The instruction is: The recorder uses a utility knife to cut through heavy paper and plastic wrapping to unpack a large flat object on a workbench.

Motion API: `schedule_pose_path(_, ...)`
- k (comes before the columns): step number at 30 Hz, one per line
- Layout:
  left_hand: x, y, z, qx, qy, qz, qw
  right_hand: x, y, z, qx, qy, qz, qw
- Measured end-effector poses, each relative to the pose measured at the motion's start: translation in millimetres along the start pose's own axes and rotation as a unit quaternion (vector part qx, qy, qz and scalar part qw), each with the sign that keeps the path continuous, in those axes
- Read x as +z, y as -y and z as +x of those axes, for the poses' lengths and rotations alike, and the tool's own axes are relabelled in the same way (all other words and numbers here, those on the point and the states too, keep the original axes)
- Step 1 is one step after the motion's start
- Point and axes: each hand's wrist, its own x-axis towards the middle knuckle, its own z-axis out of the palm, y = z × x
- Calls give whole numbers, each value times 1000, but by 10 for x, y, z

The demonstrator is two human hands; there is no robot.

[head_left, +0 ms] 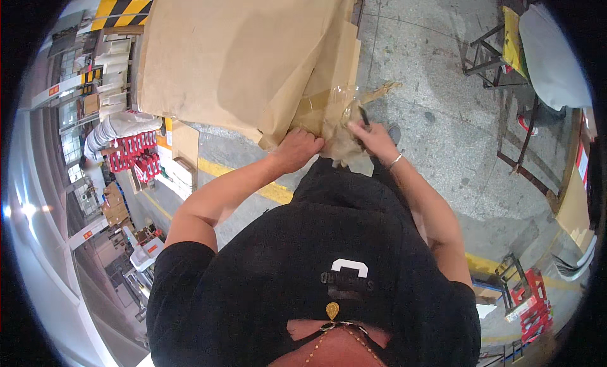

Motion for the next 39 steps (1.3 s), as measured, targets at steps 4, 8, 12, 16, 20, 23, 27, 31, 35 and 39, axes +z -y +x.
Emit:
schedule_pose_path(4, -231, 125, 120, -29, 137, -126, 982, 103, 88, -67, -115, 11, -81, 990)
schedule_pose_path(8, -629, 144, 418, -166, 216, -322, 907, 58, -200, 39, -100, -55, -115, 987)
schedule_pose_path(12, -427, 194, 993, -311, -193, -251, 896, -79, -178, 189, 23, -171, 181, 968)
schedule_pose_path(16, -608, 29, 1772, -397, -101, -12, 912, -305, 29, 557, 28, -156, 317, 935)
schedule_pose_path(20, -493, 340, 1982, -433, -42, -66, 898, -260, 125, 1022, -18, -152, 277, 949)
schedule_pose_path(23, -457, 475, 1905, -391, -62, -80, 915, -239, 248, 1162, -33, -135, 340, 930)
schedule_pose_path(27, -609, 695, 1753, -339, -119, -180, 916, -231, 275, 1407, 27, -71, 343, 936)
schedule_pose_path(31, -760, 703, 1716, -337, -133, -263, 894, -305, 342, 1640, 68, -11, 424, 903)
schedule_pose_path(35, -719, 782, 1674, -322, -140, -307, 885, -343, 374, 1823, 18, -27, 476, 879)
schedule_pose_path(39, -753, 810, 1626, -318, -140, -308, 886, -335, 505, 1834, -33, -70, 410, 909)
